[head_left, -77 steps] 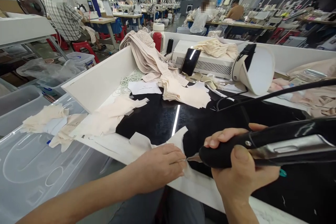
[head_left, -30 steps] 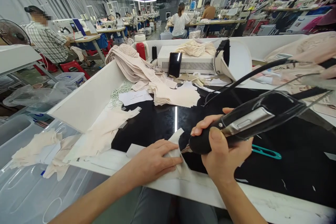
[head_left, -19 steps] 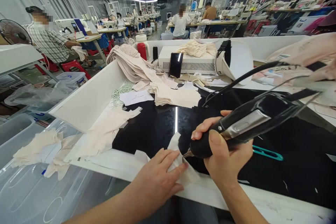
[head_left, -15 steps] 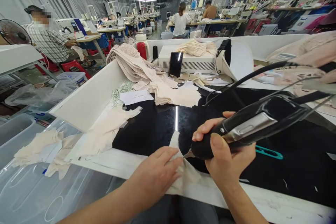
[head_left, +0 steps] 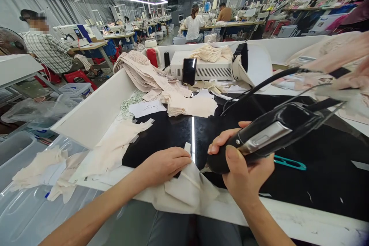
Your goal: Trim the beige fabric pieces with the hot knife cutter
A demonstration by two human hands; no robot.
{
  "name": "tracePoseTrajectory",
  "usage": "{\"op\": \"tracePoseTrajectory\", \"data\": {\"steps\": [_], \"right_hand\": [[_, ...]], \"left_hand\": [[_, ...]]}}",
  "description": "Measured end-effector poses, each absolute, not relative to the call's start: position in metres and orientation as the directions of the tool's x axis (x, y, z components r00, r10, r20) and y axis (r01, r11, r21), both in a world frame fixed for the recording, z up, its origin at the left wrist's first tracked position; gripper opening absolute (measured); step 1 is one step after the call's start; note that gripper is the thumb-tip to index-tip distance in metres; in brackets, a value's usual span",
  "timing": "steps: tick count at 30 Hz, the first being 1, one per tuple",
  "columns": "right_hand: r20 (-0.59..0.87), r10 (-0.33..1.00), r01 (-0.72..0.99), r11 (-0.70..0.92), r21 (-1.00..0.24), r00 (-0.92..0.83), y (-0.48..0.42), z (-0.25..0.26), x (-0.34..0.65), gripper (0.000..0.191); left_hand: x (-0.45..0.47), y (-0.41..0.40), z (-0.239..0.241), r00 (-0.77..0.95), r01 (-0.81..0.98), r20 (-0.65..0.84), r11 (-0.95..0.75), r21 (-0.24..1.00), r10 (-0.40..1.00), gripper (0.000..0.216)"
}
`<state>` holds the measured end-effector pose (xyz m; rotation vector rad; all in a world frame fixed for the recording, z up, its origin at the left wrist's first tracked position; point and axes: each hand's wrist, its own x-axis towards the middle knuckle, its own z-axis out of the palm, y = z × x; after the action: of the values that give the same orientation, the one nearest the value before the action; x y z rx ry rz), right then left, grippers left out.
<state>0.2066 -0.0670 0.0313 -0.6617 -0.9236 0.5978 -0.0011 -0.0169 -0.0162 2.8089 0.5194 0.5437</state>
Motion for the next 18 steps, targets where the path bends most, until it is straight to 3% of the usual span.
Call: {"op": "tracePoseTrajectory", "data": {"steps": [10,18], "right_hand": [[0.510,0.707,-0.168,0.650,-0.741,0.489,-0.068,0.034,0.204,0.043],[0.526,0.701,-0.138,0.654,-0.744,0.482,-0.067,0.032,0.206,0.042]], "left_hand": [[-0.013,-0.022,-0.003,0.921,0.283,0.238,-0.949,0.139,0.310,0.029],[-0.008,-0.029,0.002,0.939,0.281,0.183,-0.957,0.075,0.291,0.043]]}}
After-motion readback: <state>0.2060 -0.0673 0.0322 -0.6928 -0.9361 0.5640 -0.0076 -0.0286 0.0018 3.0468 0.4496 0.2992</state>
